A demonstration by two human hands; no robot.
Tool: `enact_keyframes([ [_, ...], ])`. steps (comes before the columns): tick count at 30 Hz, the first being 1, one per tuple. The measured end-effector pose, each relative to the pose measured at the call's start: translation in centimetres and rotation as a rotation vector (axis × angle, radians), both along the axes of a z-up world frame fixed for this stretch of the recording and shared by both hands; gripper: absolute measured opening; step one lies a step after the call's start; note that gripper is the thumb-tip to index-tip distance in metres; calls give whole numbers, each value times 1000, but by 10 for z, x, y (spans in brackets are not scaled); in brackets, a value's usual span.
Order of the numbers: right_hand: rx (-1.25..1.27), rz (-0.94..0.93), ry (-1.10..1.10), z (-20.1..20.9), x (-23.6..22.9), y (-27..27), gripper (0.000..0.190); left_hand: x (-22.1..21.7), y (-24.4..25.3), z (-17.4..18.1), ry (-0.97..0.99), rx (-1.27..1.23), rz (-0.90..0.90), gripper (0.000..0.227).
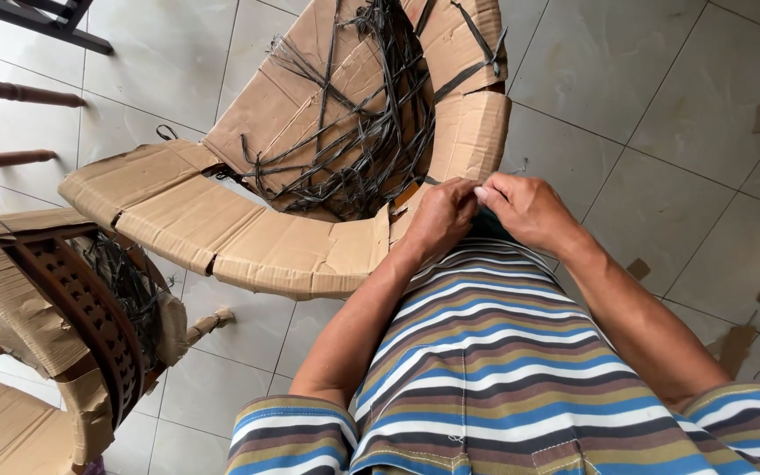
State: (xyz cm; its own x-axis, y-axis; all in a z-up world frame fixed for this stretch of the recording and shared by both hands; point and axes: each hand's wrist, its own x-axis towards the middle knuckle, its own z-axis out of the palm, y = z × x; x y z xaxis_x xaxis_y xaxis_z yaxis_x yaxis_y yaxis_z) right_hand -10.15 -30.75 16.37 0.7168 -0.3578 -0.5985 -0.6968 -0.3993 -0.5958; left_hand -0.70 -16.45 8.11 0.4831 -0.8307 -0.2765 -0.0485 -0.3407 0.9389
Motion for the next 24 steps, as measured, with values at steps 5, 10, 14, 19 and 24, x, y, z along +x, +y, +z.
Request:
enact_keyframes([
  [5, 92, -87, -178, 16, 17, 8, 31, -2, 4, 4, 34, 14, 36, 26],
  [10, 137, -201, -438, 47, 20, 1, 27, 13, 4, 50, 99, 9, 71, 44],
  [14, -82, 26, -329, 33, 6, -7, 24, 16, 5, 45, 131, 73, 83, 53],
  [19, -178, 15, -345, 16, -12, 0, 27, 14, 5, 32, 123, 76, 74, 57],
  [24, -129, -95, -520, 30, -10, 3, 30, 22, 5, 14, 126, 42, 24, 56],
])
